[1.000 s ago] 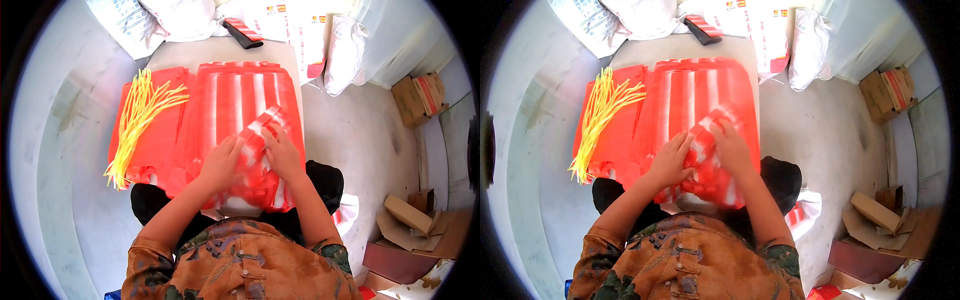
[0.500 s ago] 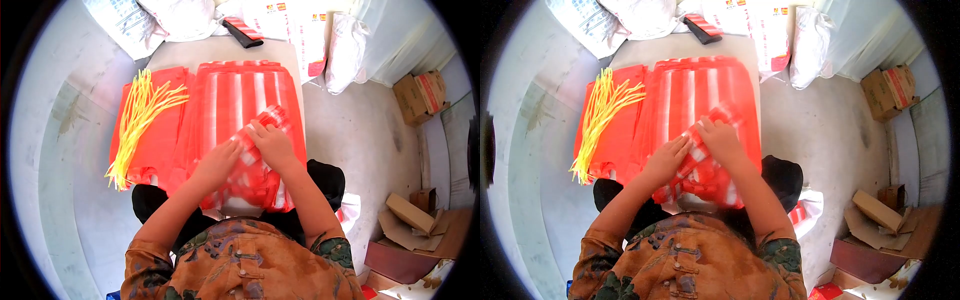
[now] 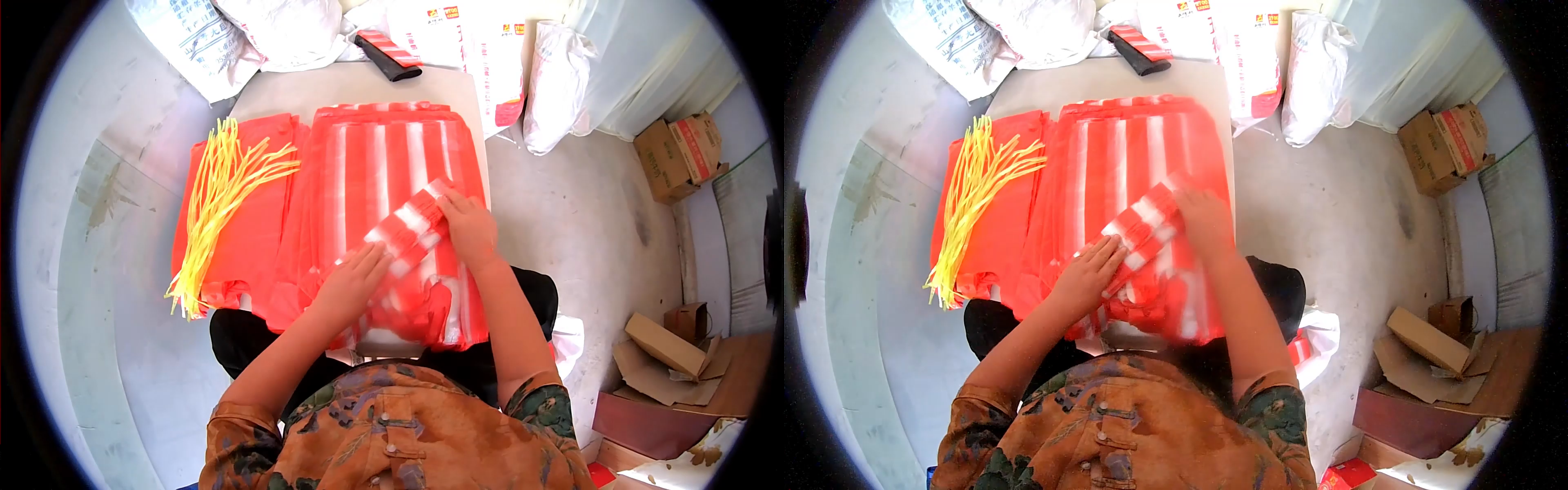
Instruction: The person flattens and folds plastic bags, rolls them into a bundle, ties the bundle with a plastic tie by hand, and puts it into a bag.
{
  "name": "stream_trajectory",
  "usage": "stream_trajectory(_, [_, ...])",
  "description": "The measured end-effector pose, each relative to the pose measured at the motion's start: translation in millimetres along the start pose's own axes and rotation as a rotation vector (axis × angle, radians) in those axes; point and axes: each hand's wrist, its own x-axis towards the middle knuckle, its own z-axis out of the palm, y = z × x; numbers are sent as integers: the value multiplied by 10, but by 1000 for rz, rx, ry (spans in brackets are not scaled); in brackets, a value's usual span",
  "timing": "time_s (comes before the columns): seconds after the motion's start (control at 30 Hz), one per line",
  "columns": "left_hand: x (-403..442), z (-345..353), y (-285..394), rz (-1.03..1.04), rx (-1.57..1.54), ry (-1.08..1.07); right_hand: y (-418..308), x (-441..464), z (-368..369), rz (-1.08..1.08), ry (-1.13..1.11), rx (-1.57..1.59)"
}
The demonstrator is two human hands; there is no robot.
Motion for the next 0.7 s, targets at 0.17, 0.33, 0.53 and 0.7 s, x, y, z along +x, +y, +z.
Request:
stream_trajectory(0.17, [-36,3,-17,-71,-91,6,-101,90,-226,233,66,134])
stream_trajectory(0.33, [-51,44,-46,-44,-40,5,-249,71,-255,218,6,148])
stream_trajectory(0.53, [-87,70,-71,23,40,-1,109,193,11,41,25,65])
stream_trajectory(0.7, [-119,102,-70,26,40,9,370,195,35,128,-21,12])
